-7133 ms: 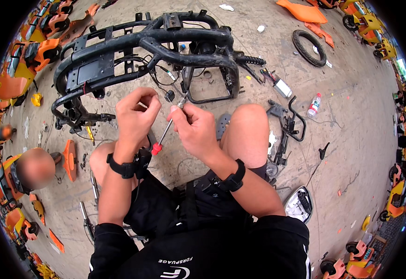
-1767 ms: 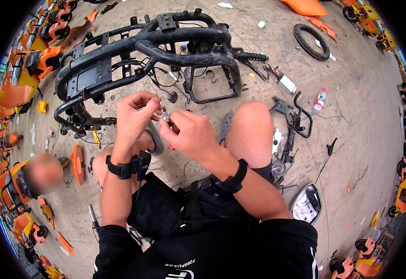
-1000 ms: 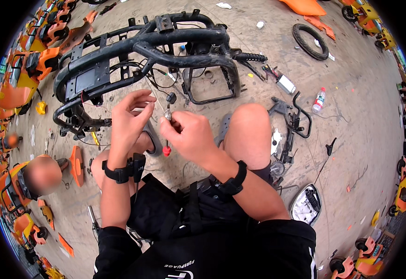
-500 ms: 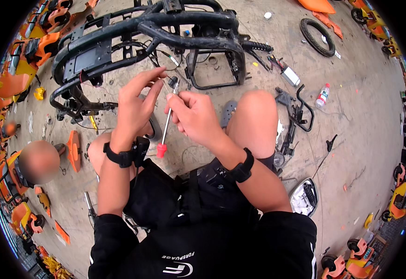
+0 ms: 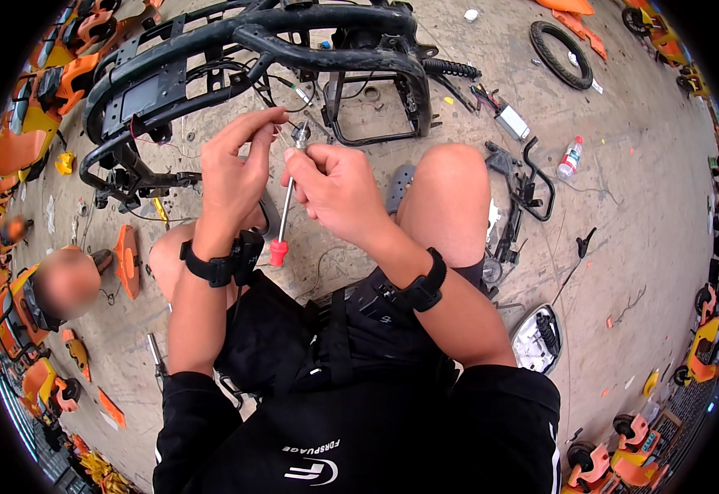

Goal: The person works on a scooter frame by hand and with a screwdriver, handling wiring and small mechanical components.

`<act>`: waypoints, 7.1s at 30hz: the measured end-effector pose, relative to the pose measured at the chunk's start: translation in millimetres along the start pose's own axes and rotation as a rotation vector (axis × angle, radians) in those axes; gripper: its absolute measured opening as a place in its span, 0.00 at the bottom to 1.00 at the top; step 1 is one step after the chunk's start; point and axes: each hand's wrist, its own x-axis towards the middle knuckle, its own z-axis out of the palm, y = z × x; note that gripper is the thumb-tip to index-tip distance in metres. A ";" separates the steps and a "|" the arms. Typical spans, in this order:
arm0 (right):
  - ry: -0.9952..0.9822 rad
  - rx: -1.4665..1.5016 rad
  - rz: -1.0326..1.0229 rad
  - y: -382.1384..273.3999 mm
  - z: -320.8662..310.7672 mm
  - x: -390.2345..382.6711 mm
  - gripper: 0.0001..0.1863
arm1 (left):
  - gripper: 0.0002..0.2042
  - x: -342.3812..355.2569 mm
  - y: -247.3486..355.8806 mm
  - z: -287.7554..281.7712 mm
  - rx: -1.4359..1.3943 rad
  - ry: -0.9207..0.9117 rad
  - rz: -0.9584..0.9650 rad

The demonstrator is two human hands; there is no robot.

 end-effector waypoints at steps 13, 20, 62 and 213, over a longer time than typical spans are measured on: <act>0.087 -0.184 -0.195 5.7 1.2 -4.1 0.17 | 0.16 -12.0 38.1 -33.9 -0.399 -0.349 -0.636; 0.123 -0.592 -0.615 10.5 -7.5 1.3 0.13 | 0.25 -29.1 35.4 -27.3 -0.268 -0.410 -0.388; -0.796 0.819 -0.237 -13.0 -61.2 -6.5 0.14 | 0.28 -30.4 37.0 -46.8 -0.650 -0.248 -0.478; -0.492 0.489 0.123 2.0 -1.7 13.2 0.59 | 0.22 -9.9 51.3 -19.4 -0.832 -0.214 -0.330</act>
